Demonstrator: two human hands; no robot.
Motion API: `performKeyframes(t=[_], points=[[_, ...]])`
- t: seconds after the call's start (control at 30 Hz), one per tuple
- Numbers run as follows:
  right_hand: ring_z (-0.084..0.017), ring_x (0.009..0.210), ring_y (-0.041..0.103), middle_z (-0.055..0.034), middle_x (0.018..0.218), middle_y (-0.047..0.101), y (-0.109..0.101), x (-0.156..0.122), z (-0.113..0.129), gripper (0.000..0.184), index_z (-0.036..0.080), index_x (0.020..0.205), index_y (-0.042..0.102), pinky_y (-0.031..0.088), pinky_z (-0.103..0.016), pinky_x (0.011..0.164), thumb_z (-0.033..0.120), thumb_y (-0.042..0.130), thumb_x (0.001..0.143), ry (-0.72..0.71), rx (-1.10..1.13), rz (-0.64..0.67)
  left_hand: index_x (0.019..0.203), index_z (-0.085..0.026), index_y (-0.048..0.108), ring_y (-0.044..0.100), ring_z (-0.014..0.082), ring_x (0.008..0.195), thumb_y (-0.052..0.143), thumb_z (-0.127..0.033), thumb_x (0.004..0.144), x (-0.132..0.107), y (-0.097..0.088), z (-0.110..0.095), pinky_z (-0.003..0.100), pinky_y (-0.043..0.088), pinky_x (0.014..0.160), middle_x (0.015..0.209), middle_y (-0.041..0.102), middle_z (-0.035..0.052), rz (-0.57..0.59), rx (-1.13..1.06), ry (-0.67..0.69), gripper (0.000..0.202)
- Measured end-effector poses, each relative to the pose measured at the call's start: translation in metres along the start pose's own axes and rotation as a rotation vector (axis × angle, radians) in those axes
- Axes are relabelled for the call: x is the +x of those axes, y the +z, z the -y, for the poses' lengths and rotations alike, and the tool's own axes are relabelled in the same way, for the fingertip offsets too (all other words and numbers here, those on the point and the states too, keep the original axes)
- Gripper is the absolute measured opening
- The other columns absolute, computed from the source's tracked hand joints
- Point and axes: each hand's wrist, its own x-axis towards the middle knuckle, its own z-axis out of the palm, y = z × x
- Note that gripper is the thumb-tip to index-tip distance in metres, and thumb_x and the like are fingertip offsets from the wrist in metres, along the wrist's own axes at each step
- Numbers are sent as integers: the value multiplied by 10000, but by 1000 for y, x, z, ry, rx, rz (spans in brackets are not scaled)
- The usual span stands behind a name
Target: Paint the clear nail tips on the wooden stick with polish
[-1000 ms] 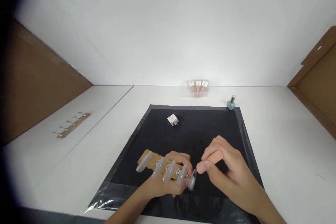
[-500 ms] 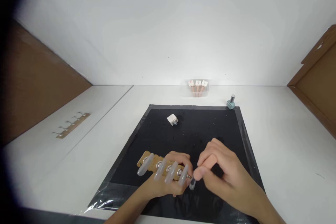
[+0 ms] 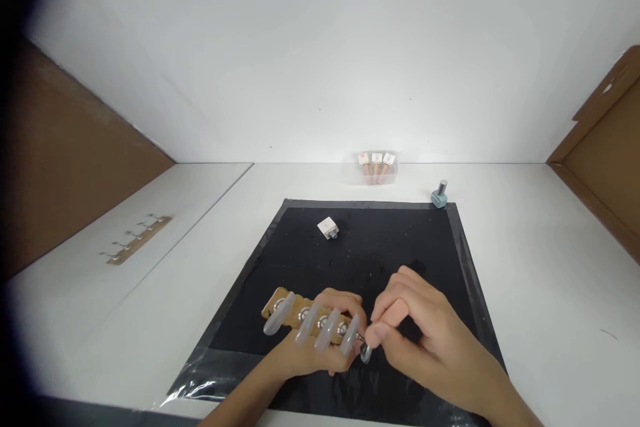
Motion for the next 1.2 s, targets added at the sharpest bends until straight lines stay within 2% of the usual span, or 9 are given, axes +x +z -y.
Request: performKeyframes(t=[0.13,0.3,0.4,0.57,0.7,0.8,1.0,1.13,1.2], points=[[-140,671,541,3,734,613,0,-1,-1,179,241,809,581,441,-265,585,155,494,940,-12,3,-94,587,-144,598,505,65,406,672,-108,513,1,1,-1,140,376,339,564,591,-28,10,-94,-14,111],[-145,667,551,-7,739,637,1,-2,-2,167,248,855,617,454,-271,578,235,489,961,-41,50,-36,553,-145,556,438,37,332,633,-132,513,2,0,-4,130,338,290,503,545,-46,41,-205,1,88],[-152,686,565,-13,764,654,2,-1,-1,171,255,869,620,468,-282,602,231,481,966,-50,27,-142,552,-144,544,420,24,303,627,-120,536,1,-3,-1,121,342,277,484,523,-59,70,-261,51,89],[-162,641,568,-16,705,668,3,2,0,148,251,917,627,464,-279,543,299,494,960,-78,104,-64,571,-137,543,413,12,288,688,-95,557,4,-6,8,109,343,256,514,519,-61,135,-379,125,152],[-167,682,578,-22,755,686,3,0,-3,143,260,921,643,484,-300,602,229,507,952,-90,48,-185,591,-134,546,428,15,296,742,-154,605,7,-6,14,108,349,262,523,497,-60,164,-433,206,197],[-165,633,565,-18,701,679,3,-1,-3,132,251,935,641,469,-285,543,295,517,948,-111,94,-131,587,-137,539,449,27,307,760,-202,619,8,-7,15,113,352,268,520,487,-57,171,-432,233,232],[-180,639,579,-26,694,671,4,2,1,147,263,930,645,468,-303,538,281,501,955,-91,33,-196,560,-138,529,467,40,328,770,-289,601,5,-7,11,127,354,276,524,472,-51,127,-378,188,287],[-174,620,580,-25,712,691,4,2,0,147,262,944,648,473,-308,542,281,503,954,-128,59,-101,526,-145,509,439,30,315,757,-270,548,4,-7,6,128,328,263,524,454,-59,96,-322,109,279],[-179,668,595,-27,763,707,3,1,-1,164,271,959,654,484,-322,594,218,499,954,-123,24,-133,512,-149,498,424,29,313,747,-242,522,4,-6,3,130,318,263,508,442,-65,78,-314,97,267]])
